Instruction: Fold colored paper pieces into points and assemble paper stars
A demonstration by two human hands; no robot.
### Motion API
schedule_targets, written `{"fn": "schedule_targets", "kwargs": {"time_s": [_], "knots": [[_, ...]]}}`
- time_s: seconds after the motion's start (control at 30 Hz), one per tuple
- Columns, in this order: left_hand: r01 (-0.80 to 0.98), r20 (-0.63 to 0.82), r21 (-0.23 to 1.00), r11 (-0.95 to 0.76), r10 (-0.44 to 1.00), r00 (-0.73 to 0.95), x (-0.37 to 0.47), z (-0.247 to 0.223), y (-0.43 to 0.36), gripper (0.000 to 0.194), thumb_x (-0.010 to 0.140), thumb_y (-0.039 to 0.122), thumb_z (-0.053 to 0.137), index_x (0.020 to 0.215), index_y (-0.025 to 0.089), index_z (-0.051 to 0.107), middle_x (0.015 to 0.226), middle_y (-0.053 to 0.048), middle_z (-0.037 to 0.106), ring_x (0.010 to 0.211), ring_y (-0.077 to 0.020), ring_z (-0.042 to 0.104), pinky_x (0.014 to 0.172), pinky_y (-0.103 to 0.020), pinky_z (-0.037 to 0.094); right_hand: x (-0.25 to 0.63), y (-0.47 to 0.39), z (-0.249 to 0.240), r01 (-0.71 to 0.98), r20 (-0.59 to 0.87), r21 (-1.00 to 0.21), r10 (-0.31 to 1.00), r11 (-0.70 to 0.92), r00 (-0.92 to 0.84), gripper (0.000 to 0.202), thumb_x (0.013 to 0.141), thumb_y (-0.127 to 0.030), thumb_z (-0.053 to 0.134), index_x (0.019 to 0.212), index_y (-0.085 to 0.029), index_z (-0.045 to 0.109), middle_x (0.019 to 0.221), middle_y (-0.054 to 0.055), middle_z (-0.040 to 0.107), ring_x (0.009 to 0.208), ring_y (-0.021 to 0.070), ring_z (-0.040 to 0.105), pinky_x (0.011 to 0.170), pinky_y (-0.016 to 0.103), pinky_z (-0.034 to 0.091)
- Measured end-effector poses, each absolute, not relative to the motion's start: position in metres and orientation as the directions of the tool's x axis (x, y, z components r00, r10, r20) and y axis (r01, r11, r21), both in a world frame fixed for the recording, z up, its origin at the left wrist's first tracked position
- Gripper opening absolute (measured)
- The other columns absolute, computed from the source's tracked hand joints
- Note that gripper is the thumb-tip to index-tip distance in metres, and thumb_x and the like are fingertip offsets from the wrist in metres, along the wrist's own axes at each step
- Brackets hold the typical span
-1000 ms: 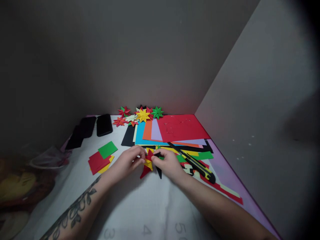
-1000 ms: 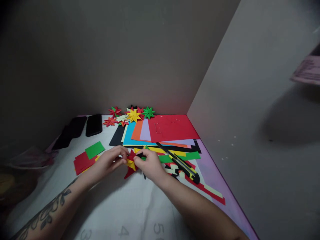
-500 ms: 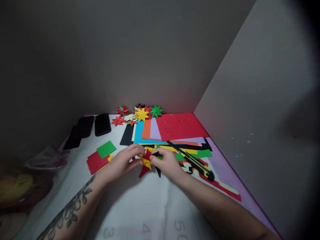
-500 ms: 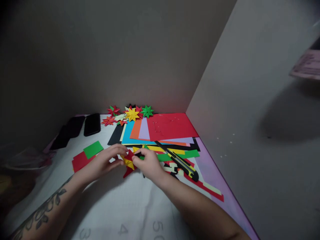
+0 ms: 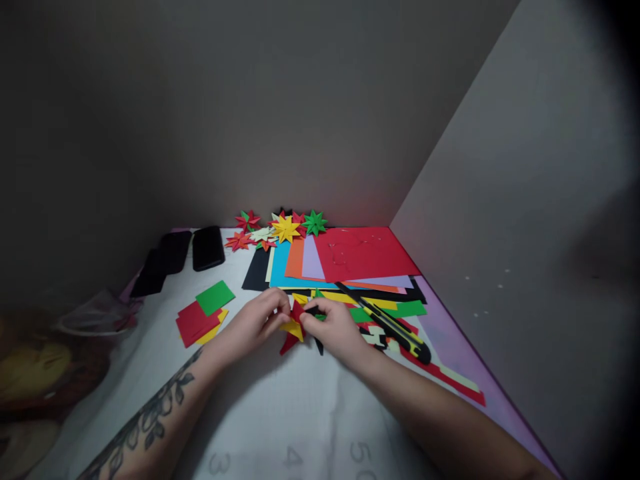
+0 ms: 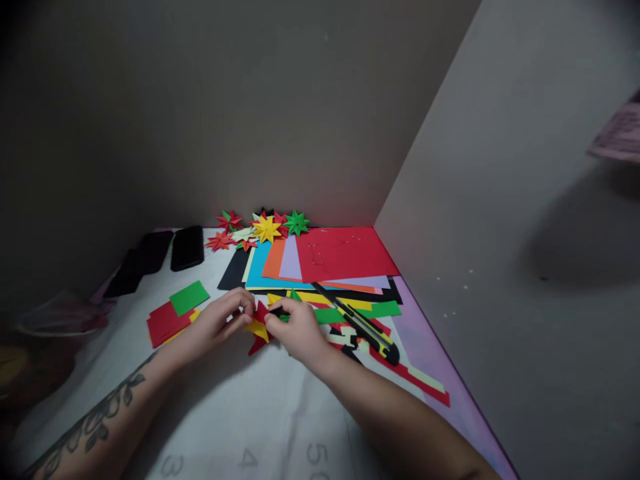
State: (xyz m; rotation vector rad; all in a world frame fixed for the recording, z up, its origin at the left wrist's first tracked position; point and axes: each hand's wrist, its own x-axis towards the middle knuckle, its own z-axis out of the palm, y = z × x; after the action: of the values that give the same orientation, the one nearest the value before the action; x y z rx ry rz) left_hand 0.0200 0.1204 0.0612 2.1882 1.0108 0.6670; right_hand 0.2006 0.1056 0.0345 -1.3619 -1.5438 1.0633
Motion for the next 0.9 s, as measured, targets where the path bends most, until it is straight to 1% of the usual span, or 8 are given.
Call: {"fn": "schedule_targets", "kwargs": {"time_s": [0.07, 0.13, 0.3, 0.43, 0.63, 0.77, 0.9], "knots": [[0.53, 0.164, 0.719, -0.45, 0.851, 0.499, 0.022, 0.057, 0.12, 0.009, 0.087, 0.023, 0.043, 0.08, 0.02, 0.048, 0.081, -0.002, 0.055, 0.072, -0.0135, 0.052, 0.065, -0.024, 0.042, 0.2, 0.106, 0.035, 0.328, 0.036, -0.942, 0.994, 0.067, -0.1, 0.012, 0.069, -0.02, 0.055, 0.072, -0.018, 0.066, 0.072, 0.002, 0.068, 0.068, 0.016, 0.061, 0.063, 0.025, 0.047], [0.535, 0.186, 0.723, -0.436, 0.869, 0.458, 0.023, 0.055, 0.119, 0.008, 0.086, 0.023, 0.044, 0.081, 0.02, 0.049, 0.081, -0.002, 0.055, 0.072, -0.0134, 0.052, 0.066, -0.024, 0.042, 0.2, 0.106, 0.035, 0.321, 0.037, -0.945, 0.995, 0.064, -0.089, 0.011, 0.069, -0.019, 0.055, 0.072, -0.018, 0.066, 0.072, 0.002, 0.068, 0.068, 0.0162, 0.062, 0.063, 0.025, 0.048], [0.437, 0.305, 0.715, -0.546, 0.805, 0.508, 0.02, 0.052, 0.12, 0.016, 0.086, 0.017, 0.044, 0.085, 0.019, 0.059, 0.087, -0.004, 0.059, 0.082, -0.0137, 0.056, 0.073, -0.024, 0.044, 0.199, 0.108, 0.037, 0.288, 0.051, -0.955, 0.997, 0.068, -0.066, 0.011, 0.068, -0.016, 0.055, 0.071, -0.018, 0.065, 0.073, 0.002, 0.068, 0.071, 0.016, 0.062, 0.066, 0.025, 0.048], [0.439, 0.334, 0.713, -0.547, 0.816, 0.472, 0.02, 0.05, 0.118, 0.018, 0.085, 0.017, 0.048, 0.092, 0.02, 0.064, 0.092, -0.006, 0.059, 0.085, -0.0142, 0.057, 0.074, -0.025, 0.046, 0.199, 0.109, 0.035, 0.293, 0.054, -0.954, 0.997, 0.067, -0.052, 0.011, 0.069, -0.018, 0.054, 0.072, -0.017, 0.065, 0.072, 0.002, 0.068, 0.07, 0.016, 0.062, 0.065, 0.024, 0.048], [0.449, 0.297, 0.766, -0.459, 0.874, 0.385, 0.028, 0.049, 0.115, 0.017, 0.083, 0.023, 0.053, 0.094, 0.021, 0.066, 0.093, -0.006, 0.058, 0.085, -0.0153, 0.057, 0.069, -0.025, 0.048, 0.198, 0.109, 0.033, 0.293, 0.098, -0.951, 0.995, 0.096, -0.01, 0.011, 0.069, -0.02, 0.056, 0.073, -0.016, 0.065, 0.073, 0.002, 0.068, 0.071, 0.0166, 0.063, 0.066, 0.024, 0.048], [0.457, 0.273, 0.788, -0.413, 0.899, 0.342, 0.033, 0.046, 0.113, 0.015, 0.082, 0.022, 0.054, 0.093, 0.02, 0.064, 0.095, -0.006, 0.055, 0.086, -0.0154, 0.056, 0.065, -0.024, 0.048, 0.198, 0.108, 0.032, 0.309, 0.117, -0.944, 0.993, 0.115, -0.014, 0.013, 0.07, -0.021, 0.055, 0.073, -0.016, 0.067, 0.072, 0.003, 0.069, 0.069, 0.017, 0.063, 0.065, 0.025, 0.048], [0.472, 0.27, 0.79, -0.391, 0.913, 0.305, 0.039, 0.045, 0.111, 0.009, 0.08, 0.018, 0.054, 0.087, 0.018, 0.059, 0.093, -0.005, 0.052, 0.085, -0.0154, 0.054, 0.064, -0.024, 0.046, 0.198, 0.107, 0.028, 0.348, 0.169, -0.923, 0.985, 0.165, -0.017, 0.012, 0.071, -0.021, 0.056, 0.075, -0.017, 0.067, 0.074, 0.003, 0.069, 0.071, 0.0171, 0.063, 0.066, 0.025, 0.048]]}}
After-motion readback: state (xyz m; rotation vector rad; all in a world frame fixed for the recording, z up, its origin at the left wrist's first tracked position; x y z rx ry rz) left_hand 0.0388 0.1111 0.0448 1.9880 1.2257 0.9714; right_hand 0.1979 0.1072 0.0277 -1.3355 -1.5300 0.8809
